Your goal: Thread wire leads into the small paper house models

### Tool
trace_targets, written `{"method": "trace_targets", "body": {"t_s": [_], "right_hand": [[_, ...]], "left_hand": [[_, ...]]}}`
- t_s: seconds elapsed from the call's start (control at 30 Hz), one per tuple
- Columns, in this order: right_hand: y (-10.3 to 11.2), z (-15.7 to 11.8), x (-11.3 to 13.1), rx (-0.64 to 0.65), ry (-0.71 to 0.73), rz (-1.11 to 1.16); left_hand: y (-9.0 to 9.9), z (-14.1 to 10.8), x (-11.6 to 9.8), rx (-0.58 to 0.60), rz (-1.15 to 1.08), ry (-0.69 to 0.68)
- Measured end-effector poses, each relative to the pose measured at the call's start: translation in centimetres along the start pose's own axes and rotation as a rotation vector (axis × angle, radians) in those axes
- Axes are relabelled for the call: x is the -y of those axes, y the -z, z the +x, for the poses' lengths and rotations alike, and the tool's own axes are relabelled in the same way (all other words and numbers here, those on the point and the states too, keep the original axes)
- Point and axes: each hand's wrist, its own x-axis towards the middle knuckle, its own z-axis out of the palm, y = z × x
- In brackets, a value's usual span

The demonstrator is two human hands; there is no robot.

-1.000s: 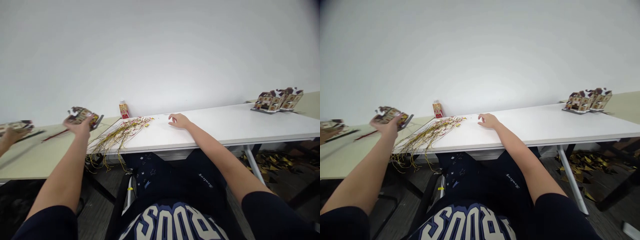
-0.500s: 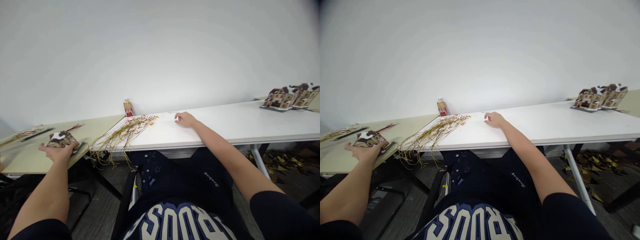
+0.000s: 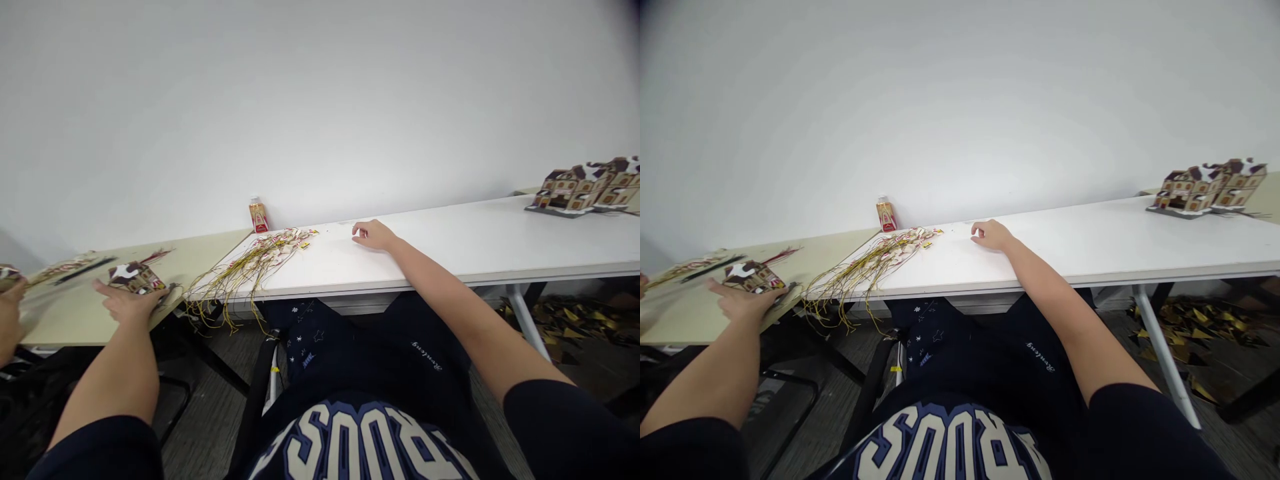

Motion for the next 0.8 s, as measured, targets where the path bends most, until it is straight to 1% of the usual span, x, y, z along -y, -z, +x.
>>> {"method": "trace_targets", "body": {"t_s": [0.07, 0.1, 0.13, 0.17, 0.23, 0.3, 0.33, 0.37, 0.43, 0.5, 0.53, 0.57, 0.6, 0.67, 0.7, 0.8], "right_hand": [[0.0, 0.0, 0.0, -0.007, -0.001, 0.003], [0.0, 0.0, 0.0, -0.009, 0.000, 0.003], [0.0, 0.0, 0.0, -0.009, 0.001, 0.003], [0.0, 0.1, 0.0, -0.007, 0.000, 0.002], [0.0, 0.1, 0.0, -0.003, -0.005, 0.001], [0.0, 0.2, 0.1, -0.005, -0.019, 0.000], [0.1, 0.2, 0.1, -0.009, -0.025, -0.001], [0.1, 0.2, 0.2, -0.013, -0.029, -0.002], [0.2, 0.2, 0.3, -0.017, -0.032, -0.005], [0.3, 0.2, 0.3, -0.015, -0.035, -0.007], [0.3, 0.2, 0.3, -0.012, -0.037, -0.007], [0.3, 0.2, 0.3, -0.010, -0.037, -0.007], [0.4, 0.2, 0.4, -0.008, -0.037, -0.008], [0.4, 0.2, 0.5, -0.005, -0.034, -0.008], [0.5, 0.2, 0.5, -0.003, -0.033, -0.008], [0.6, 0.2, 0.6, -0.004, -0.041, -0.006]], "left_hand": [[0.0, -0.4, -0.6, 0.004, 0.026, 0.059], [0.0, -0.7, -1.1, -0.016, 0.030, 0.073], [0.0, -1.0, -1.7, -0.052, 0.024, 0.063], [0.0, -1.4, -2.5, -0.094, 0.010, 0.024], [0.0, -2.4, -4.6, -0.164, -0.032, -0.113], [0.0, -3.8, -7.5, -0.144, -0.038, -0.270], [-0.1, -4.5, -9.1, -0.102, -0.033, -0.387], [-0.3, -5.4, -10.8, -0.094, -0.039, -0.492], [-1.0, -7.5, -14.1, 0.050, -0.075, -0.721], [-2.2, -9.9, -17.1, 0.348, -0.176, -0.954], [-2.9, -11.3, -18.4, 0.478, -0.205, -1.054], [-3.7, -12.7, -19.5, 0.578, -0.194, -1.149], [-4.5, -14.1, -20.5, 0.646, -0.143, -1.241], [-6.0, -16.9, -22.2, 0.704, -0.019, -1.370], [-6.7, -18.2, -22.8, 0.711, 0.048, -1.399], [-8.5, -20.9, -24.1, 0.686, 0.165, -1.395]]}}
